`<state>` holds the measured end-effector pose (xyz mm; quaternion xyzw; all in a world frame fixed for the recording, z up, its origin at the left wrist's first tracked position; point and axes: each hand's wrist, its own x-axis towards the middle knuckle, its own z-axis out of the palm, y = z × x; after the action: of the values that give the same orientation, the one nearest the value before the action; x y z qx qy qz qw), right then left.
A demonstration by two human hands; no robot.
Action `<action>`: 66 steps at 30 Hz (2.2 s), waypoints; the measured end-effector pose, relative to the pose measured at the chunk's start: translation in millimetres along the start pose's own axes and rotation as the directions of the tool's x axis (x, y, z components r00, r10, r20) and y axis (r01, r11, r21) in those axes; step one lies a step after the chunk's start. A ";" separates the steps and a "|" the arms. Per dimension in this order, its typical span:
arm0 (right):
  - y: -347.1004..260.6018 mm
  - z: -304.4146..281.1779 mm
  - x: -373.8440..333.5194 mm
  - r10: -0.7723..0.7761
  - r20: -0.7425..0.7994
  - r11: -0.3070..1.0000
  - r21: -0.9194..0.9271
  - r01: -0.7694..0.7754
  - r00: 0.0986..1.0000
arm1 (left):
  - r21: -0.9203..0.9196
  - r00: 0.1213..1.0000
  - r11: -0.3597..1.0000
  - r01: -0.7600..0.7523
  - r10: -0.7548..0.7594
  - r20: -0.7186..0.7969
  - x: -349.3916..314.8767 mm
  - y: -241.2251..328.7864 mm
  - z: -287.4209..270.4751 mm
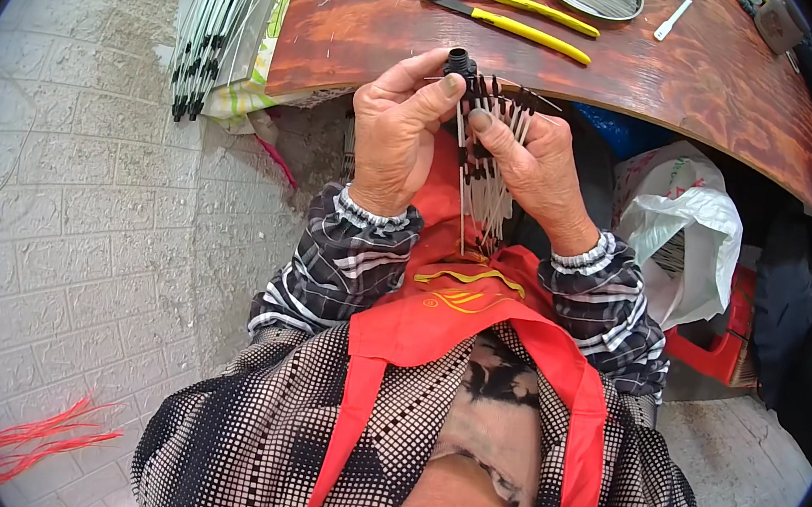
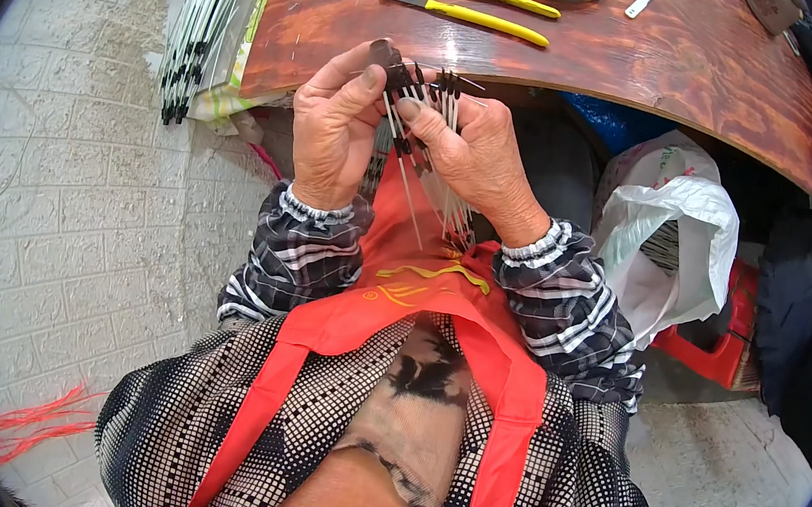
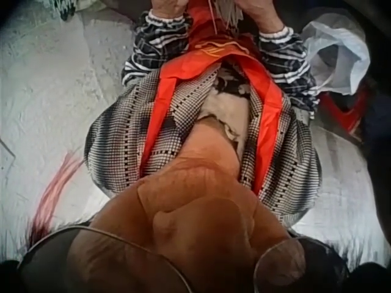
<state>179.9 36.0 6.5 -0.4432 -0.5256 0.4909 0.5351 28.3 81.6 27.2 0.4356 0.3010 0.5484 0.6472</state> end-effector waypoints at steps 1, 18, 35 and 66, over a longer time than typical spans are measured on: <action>0.2 -0.1 -0.2 -0.005 0.003 1.000 -0.003 0.005 1.000 | 0.001 1.000 1.000 0.005 -0.005 0.002 0.0 0.7 -0.1; 2.4 3.8 4.1 -0.062 0.002 0.998 0.004 0.062 0.998 | 0.055 0.996 0.996 0.067 -0.070 0.047 -0.5 12.8 0.0; -10.4 12.7 -2.9 -0.086 -0.001 0.995 -0.047 0.086 0.996 | -0.166 0.982 0.986 -0.006 0.037 0.184 -6.8 14.0 -9.7; -16.7 21.9 3.0 0.027 0.100 0.986 0.162 -0.043 0.995 | -0.275 0.939 0.948 0.157 -0.057 0.339 -6.5 16.2 -30.6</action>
<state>159.0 36.0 24.7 -0.3824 -0.5009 0.5628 0.5349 -6.9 82.8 27.7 0.4006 0.1269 0.4713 0.7754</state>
